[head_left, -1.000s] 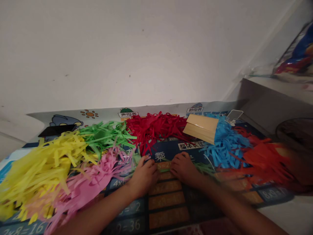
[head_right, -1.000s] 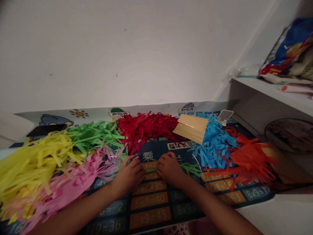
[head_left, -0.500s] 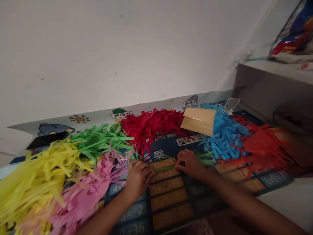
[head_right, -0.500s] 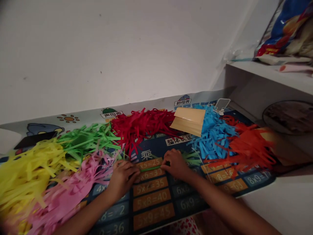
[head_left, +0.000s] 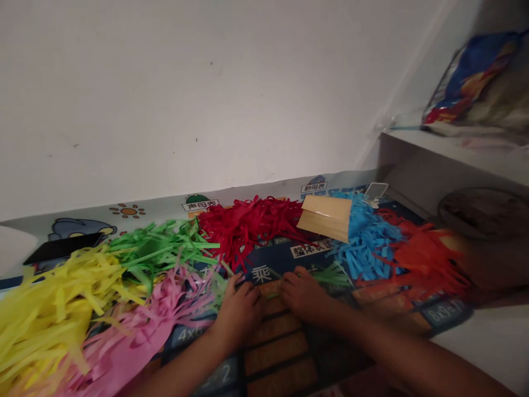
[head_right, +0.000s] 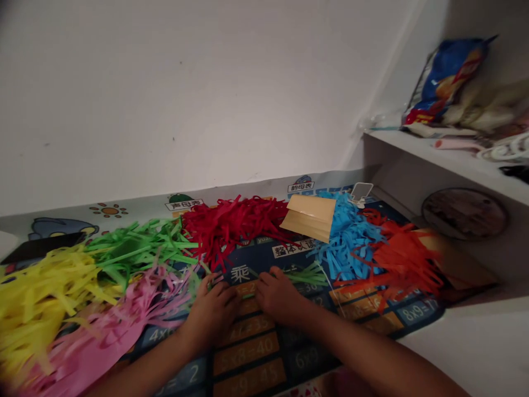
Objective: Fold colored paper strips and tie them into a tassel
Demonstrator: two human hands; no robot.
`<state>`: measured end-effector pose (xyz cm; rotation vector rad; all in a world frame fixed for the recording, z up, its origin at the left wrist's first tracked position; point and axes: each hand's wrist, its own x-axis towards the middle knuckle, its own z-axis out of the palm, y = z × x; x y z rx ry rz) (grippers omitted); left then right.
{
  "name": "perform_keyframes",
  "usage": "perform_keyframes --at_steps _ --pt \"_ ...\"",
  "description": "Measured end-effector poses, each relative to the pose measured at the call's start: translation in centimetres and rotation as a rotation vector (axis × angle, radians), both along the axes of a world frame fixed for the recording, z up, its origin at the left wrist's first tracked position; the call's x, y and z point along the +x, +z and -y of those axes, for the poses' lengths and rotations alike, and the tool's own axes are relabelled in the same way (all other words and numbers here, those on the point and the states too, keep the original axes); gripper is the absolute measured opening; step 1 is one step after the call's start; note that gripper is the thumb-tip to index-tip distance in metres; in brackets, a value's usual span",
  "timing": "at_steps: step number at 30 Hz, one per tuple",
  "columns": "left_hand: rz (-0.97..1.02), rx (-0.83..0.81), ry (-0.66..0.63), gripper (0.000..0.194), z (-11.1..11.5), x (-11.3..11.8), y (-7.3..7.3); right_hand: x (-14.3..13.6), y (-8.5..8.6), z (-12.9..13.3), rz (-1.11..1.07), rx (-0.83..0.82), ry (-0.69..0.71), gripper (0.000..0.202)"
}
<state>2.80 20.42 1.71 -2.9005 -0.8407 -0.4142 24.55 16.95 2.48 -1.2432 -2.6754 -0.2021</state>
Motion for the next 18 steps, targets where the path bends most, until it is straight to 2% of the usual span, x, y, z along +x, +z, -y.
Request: perform_keyframes --at_steps 2,4,6,8,10,12,14,15,16,18 --pt "0.025 0.032 0.011 0.007 -0.3 0.7 -0.4 -0.3 -0.1 -0.2 0.02 0.027 0.002 0.009" --pt "0.084 0.091 -0.002 0.013 -0.3 0.9 0.2 -0.6 0.8 0.3 -0.014 0.015 -0.019 0.011" --pt "0.173 0.138 -0.053 0.018 0.5 0.5 2.1 -1.0 2.9 1.6 -0.135 -0.044 -0.067 0.006" --pt "0.243 0.142 -0.148 0.025 1.9 -0.5 5.0 -1.5 5.6 3.4 -0.34 -0.146 -0.132 0.007" --pt "0.275 0.165 -0.246 0.034 3.5 -1.5 7.9 -1.9 8.0 4.9 -0.573 -0.358 -0.181 0.015" --pt "0.283 0.169 -0.275 0.038 4.7 -2.2 9.8 -2.4 9.5 5.5 -0.819 -0.763 -0.217 0.03" --pt "0.322 0.154 -0.27 0.038 5.3 -2.5 10.2 -3.0 9.6 5.5 -1.091 -1.138 -0.27 0.033" --pt "0.353 0.144 -0.265 0.036 5.4 -2.6 10.0 -3.4 9.3 5.4 -1.221 -1.248 -0.303 0.031" --pt "0.392 0.138 -0.252 0.032 5.4 -2.6 9.5 -3.8 8.7 5.4 -1.334 -1.293 -0.33 0.03" --pt "0.476 0.105 -0.186 0.022 5.6 -2.5 8.5 -4.7 7.4 5.7 -1.488 -1.242 -0.346 0.028"
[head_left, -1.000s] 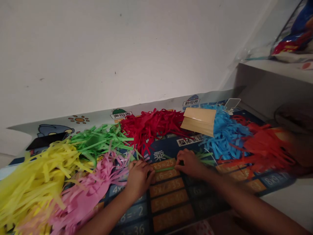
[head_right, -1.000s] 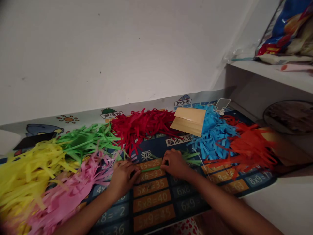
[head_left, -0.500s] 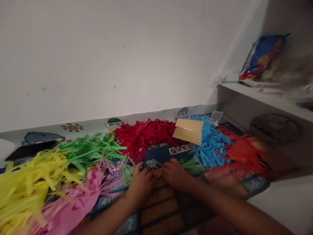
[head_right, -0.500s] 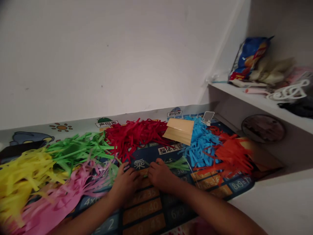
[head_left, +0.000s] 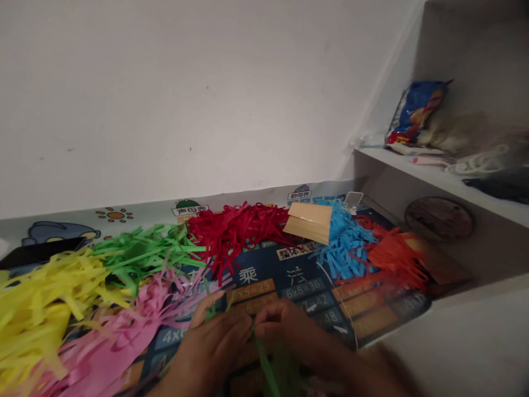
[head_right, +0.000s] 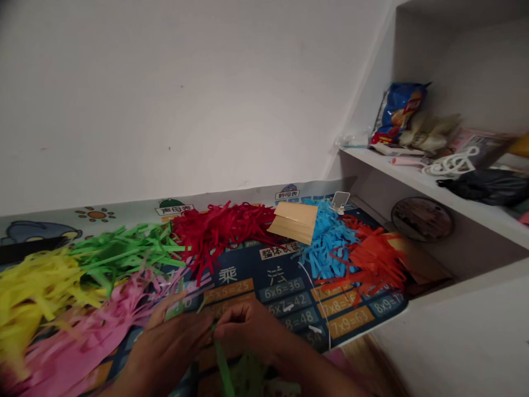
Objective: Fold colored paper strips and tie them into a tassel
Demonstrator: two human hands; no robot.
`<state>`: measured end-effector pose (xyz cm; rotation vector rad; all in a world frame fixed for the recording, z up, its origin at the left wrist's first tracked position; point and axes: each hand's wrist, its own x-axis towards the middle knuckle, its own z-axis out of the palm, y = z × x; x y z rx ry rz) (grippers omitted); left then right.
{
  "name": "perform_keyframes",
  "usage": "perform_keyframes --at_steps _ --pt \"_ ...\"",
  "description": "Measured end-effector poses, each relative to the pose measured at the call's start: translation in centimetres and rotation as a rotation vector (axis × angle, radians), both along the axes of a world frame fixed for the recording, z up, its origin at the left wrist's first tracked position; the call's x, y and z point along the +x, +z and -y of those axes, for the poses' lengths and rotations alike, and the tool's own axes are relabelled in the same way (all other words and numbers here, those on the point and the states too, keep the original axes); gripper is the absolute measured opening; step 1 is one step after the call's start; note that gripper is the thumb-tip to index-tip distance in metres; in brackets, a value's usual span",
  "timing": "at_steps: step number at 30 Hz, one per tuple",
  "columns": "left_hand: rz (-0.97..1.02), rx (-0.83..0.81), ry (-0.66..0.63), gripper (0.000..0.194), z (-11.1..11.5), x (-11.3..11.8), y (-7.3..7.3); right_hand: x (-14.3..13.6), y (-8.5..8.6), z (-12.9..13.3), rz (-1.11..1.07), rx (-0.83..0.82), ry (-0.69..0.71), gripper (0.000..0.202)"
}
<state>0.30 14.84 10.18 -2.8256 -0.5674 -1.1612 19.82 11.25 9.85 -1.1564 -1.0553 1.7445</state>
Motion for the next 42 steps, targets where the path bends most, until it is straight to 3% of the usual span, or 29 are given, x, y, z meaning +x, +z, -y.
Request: perform_keyframes --at_steps 4,7,12,16,18,20,21,22,24,26,30,34,37,39,42 --pt "0.157 -0.252 0.17 0.022 1.1 0.7 -1.3 -1.5 -2.5 1.0 0.019 0.172 -0.246 0.023" --pt "0.231 -0.429 0.235 0.025 2.0 1.6 -1.5 -2.0 -3.5 1.3 -0.006 0.176 -0.385 0.02" --pt "0.328 -0.54 0.223 0.025 2.5 2.3 -1.5 -2.8 -4.3 1.5 -0.133 0.117 -0.414 0.022" --pt "0.364 -0.607 0.16 0.023 2.0 1.9 -1.9 -2.4 -4.7 1.3 -0.067 0.167 -0.355 0.021" --pt "0.37 -0.68 0.158 0.024 1.6 1.4 -2.4 -0.5 -4.4 -0.1 0.205 0.254 -0.287 0.017" --pt "0.41 -0.805 0.19 0.027 1.5 1.0 -2.9 2.9 -4.0 -2.7 0.694 0.355 -0.261 0.012" --pt "0.447 -0.905 0.207 0.03 1.5 0.9 -3.1 4.9 -3.9 -4.3 1.025 0.367 -0.292 0.015" --pt "0.501 -1.029 0.223 0.034 1.6 0.8 -3.4 7.1 -3.9 -6.1 1.158 0.354 -0.347 0.019" --pt "0.621 -1.297 0.25 0.04 1.9 1.2 -3.9 10.8 -4.2 -9.3 1.312 0.322 -0.376 0.021" --pt "0.695 -1.45 0.303 0.044 2.2 1.8 -4.4 13.2 -4.9 -11.8 1.413 0.293 -0.368 0.016" --pt "0.61 -1.374 0.408 0.04 2.5 2.8 -4.8 14.6 -5.8 -13.9 1.522 0.278 -0.352 0.014" --pt "0.503 -1.279 0.389 0.032 2.2 2.2 -4.4 14.0 -4.5 -12.6 1.502 0.323 -0.381 0.014" --pt "0.411 -1.286 0.32 0.027 1.9 1.8 -3.6 11.4 -2.9 -9.0 1.398 0.42 -0.362 0.017" --pt "0.381 -1.277 0.287 0.024 1.8 1.8 -3.2 8.3 -2.3 -5.6 1.205 0.501 -0.292 0.014" --pt "0.371 -1.247 0.289 0.023 1.9 2.3 -3.1 3.4 -2.6 -0.7 0.638 0.551 -0.242 0.01"
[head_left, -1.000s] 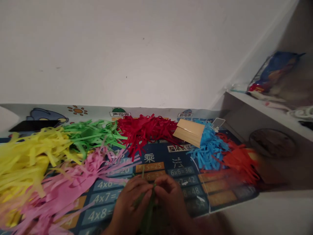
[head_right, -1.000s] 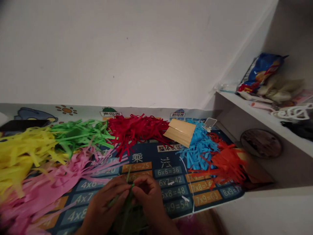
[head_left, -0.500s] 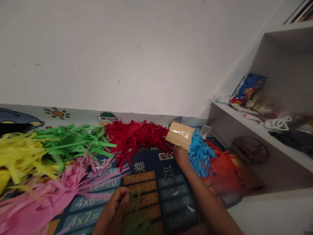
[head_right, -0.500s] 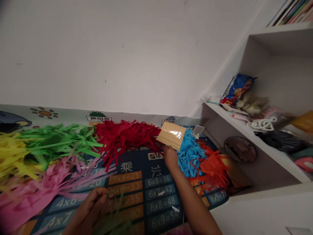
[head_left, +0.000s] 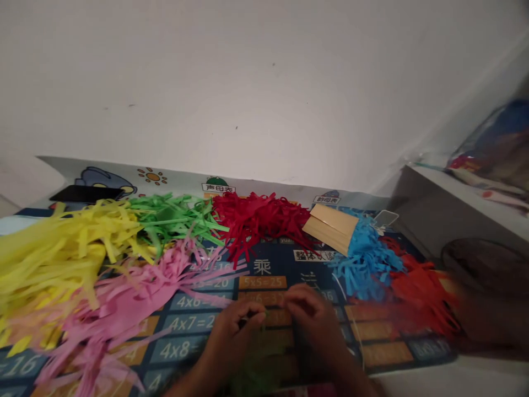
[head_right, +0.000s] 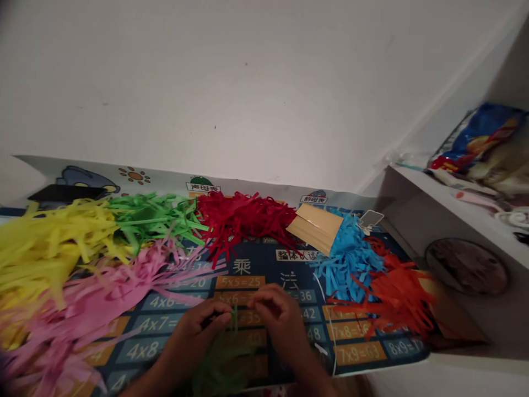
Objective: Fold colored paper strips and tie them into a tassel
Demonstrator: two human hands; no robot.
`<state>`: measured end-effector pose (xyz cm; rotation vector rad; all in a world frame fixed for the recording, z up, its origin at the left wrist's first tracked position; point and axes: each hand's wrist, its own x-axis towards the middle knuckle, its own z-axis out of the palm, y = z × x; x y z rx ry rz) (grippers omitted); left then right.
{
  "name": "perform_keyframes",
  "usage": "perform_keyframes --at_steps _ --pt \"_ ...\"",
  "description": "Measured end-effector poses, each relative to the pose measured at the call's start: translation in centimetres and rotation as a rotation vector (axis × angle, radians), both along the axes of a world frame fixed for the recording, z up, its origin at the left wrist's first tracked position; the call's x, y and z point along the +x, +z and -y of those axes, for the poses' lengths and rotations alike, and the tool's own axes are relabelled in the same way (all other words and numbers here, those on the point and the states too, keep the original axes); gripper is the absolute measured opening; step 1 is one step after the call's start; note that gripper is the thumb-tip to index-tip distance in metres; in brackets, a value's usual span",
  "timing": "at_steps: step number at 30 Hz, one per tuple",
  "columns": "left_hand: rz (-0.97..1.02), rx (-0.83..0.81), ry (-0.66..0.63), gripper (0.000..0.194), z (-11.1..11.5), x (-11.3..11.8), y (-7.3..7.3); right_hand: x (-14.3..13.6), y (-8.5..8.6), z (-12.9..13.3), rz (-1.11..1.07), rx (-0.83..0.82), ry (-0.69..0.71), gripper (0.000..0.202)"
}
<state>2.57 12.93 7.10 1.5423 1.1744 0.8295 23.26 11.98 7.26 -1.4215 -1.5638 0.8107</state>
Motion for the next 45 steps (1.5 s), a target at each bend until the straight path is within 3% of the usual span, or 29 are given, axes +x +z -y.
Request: perform_keyframes --at_steps 4,8,12,15,19,22,29,34,41,45 --pt "-0.019 0.017 0.0 0.019 0.6 0.4 -0.1 -3.9 -2.0 3.1 -0.372 -0.08 -0.059 0.007" --pt "-0.057 0.097 0.013 0.015 1.2 0.2 -0.1 -4.5 -3.2 3.6 -0.566 -0.204 -0.179 0.02" --pt "-0.137 0.256 -0.035 0.015 1.6 0.0 -0.3 -4.5 -2.7 4.1 -0.402 -0.129 -0.22 0.009" --pt "-0.208 0.375 -0.081 0.014 1.9 -0.1 -0.4 -4.4 -2.2 4.4 -0.2 0.031 -0.206 0.002" --pt "-0.235 0.376 -0.096 0.012 2.2 -0.2 -0.3 -4.2 -1.9 4.6 -0.061 0.206 -0.126 0.007" --pt "-0.232 0.359 -0.067 0.013 2.4 -0.2 -0.2 -4.0 -1.8 4.6 -0.062 0.182 -0.091 0.008" --pt "-0.259 0.372 -0.077 0.016 2.9 0.0 -0.3 -3.9 -2.8 4.7 -0.185 -0.053 -0.154 0.003" --pt "-0.23 0.36 -0.036 0.008 2.6 -0.5 -0.2 -4.1 -3.1 4.7 -0.188 -0.024 -0.2 0.005" --pt "-0.219 0.379 -0.022 0.003 2.5 -1.1 -0.3 -3.5 -2.2 4.4 -0.118 -0.048 -0.067 0.016" --pt "-0.179 0.428 -0.089 0.011 2.5 -1.3 0.3 -3.4 -1.7 4.3 -0.074 0.02 -0.019 0.006"
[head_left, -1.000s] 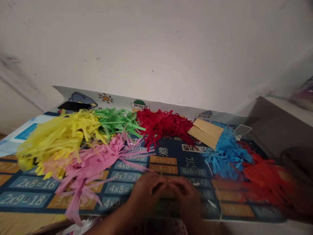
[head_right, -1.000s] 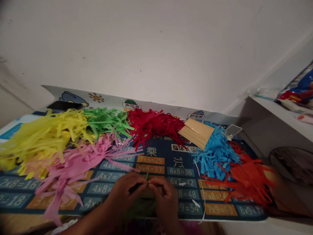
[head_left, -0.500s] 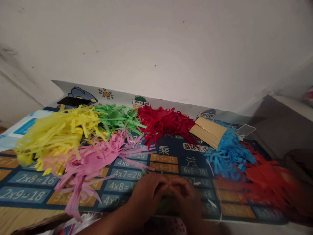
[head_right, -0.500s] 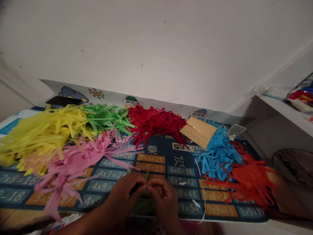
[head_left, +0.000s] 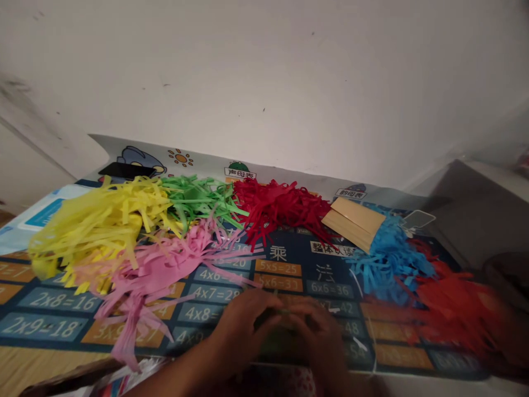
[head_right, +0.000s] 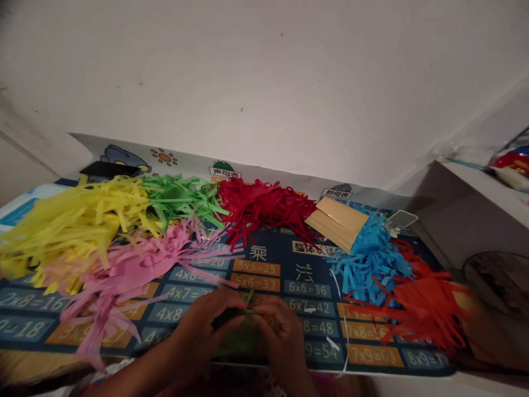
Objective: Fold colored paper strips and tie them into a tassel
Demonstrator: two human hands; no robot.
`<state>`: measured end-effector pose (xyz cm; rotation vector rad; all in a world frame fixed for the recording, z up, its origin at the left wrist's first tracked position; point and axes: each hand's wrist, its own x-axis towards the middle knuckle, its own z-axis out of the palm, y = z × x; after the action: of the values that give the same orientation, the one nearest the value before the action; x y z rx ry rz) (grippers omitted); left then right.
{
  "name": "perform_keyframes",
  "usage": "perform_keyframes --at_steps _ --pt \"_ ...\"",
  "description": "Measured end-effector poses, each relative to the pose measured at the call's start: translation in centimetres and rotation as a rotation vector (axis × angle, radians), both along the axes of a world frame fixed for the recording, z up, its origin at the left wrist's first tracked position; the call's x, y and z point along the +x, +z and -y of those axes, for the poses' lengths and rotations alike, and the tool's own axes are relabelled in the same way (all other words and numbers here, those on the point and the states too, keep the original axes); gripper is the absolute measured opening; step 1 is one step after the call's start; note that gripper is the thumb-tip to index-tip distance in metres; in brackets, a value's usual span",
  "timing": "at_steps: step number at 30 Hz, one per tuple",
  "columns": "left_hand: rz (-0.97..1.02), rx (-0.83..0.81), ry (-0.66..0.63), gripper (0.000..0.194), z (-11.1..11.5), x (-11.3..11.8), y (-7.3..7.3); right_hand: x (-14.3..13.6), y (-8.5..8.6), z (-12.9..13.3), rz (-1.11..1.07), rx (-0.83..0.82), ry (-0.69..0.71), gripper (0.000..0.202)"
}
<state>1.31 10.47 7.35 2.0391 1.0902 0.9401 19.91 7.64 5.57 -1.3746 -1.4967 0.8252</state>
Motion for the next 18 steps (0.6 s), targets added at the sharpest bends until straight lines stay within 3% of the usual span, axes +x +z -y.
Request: perform_keyframes --at_steps 7,13,18 --pt "-0.013 0.006 -0.038 0.009 -0.5 -0.2 0.7 -0.2 0.7 0.3 0.104 0.129 -0.008 0.014" --pt "0.048 0.244 -0.069 0.012 0.1 0.0 0.5 -0.4 1.2 0.6 0.235 0.244 0.001 0.017" --pt "0.033 0.262 -0.06 0.014 0.3 0.2 0.2 -0.3 1.2 0.9 0.254 0.295 -0.005 0.013"
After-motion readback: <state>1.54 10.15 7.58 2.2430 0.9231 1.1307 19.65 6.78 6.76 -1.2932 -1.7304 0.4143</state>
